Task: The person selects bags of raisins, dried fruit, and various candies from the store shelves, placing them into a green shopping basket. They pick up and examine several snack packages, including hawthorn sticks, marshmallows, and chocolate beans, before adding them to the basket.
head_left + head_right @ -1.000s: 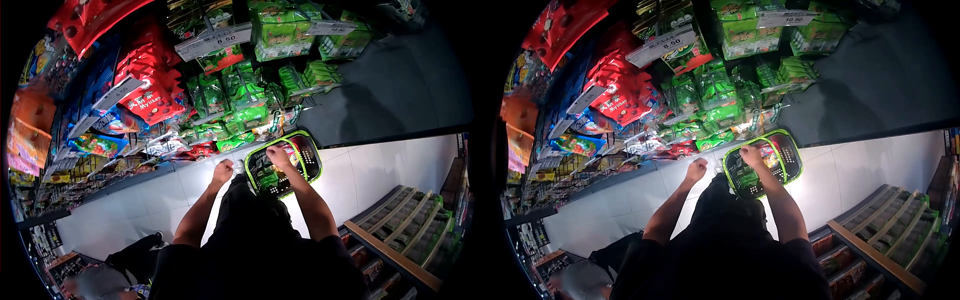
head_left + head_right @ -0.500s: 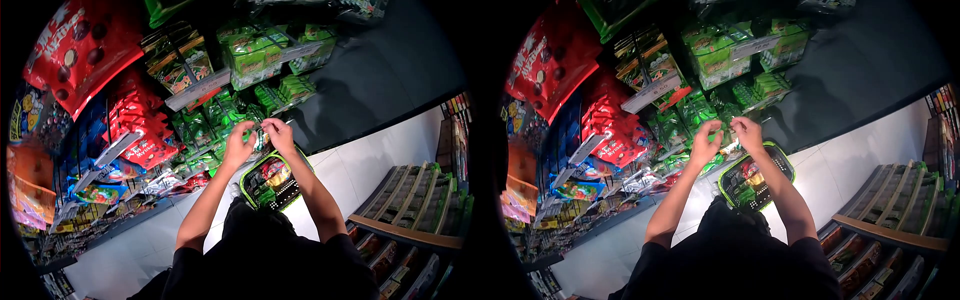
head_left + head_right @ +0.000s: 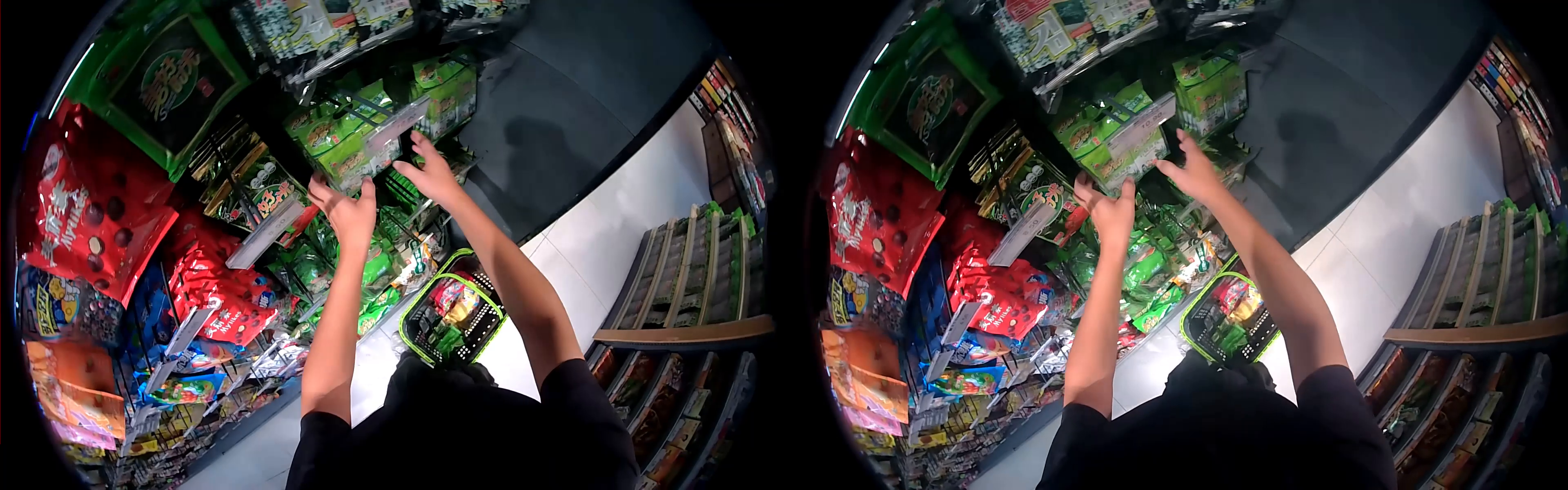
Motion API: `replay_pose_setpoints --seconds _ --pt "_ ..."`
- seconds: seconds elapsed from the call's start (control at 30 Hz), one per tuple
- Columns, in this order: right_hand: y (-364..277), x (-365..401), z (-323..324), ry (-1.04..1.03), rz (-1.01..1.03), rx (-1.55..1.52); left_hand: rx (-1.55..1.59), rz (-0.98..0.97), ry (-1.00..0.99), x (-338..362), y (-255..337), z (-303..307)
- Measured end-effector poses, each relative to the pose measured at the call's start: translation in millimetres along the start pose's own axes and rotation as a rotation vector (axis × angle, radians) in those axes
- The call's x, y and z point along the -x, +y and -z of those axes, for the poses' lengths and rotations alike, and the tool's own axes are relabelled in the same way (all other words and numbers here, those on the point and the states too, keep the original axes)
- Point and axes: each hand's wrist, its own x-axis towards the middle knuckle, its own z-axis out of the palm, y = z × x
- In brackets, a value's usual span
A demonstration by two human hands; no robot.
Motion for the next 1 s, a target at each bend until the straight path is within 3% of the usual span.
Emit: replay_pose_setpoints --seconds 0.07,0.13,0.2,0.27,0.33,0.43,0.53,0.73,0.93,1.0 --pt "3.9 -10.0 -12.0 -0.055 -0.006 -0.045 0.187 0.078 -0.072 -2.3 -14.6 -9.2" --pt "-5.8 -9.9 -11.4 -0.014 0.020 0.088 0.017 0.201 -0.183 -6.0 -6.6 4.0" --pt "-4.1 -6.9 -7.2 0.052 0.077 0.257 0.249 0.118 -0.167 -10.5 -28.3 1.2" --pt "1.8 -1.6 2.3 0.095 0.098 0.144 0.196 0.127 -0.238 -9.8 -16.1 15.2" --pt "-40.2 17.8 31.0 -0.049 -0.023 -0.107 0.341 0.155 -0.373 -9.0 -4.8 26.7" --pt "-36.8 29.3 51.0 -0.016 0.002 -0.148 0.541 0.250 -0.426 3.3 27.6 38.2" --pt "-58.7 46.0 83.6 -0.073 -0.095 -0.207 0.648 0.299 -0.493 17.3 61.7 45.8" --pt "-58.4 93.2 131.3 -0.076 -0.161 -0.091 0.640 0.349 -0.516 55.1 104.0 51.6" --pt "-9.4 163.0 154.7 -0.203 -0.298 -0.250 0.376 0.330 -0.755 117.9 59.1 57.3" --pt "1.0 189.1 161.0 -0.085 -0.252 -0.080 0.216 0.237 -0.792 154.3 29.3 57.7"
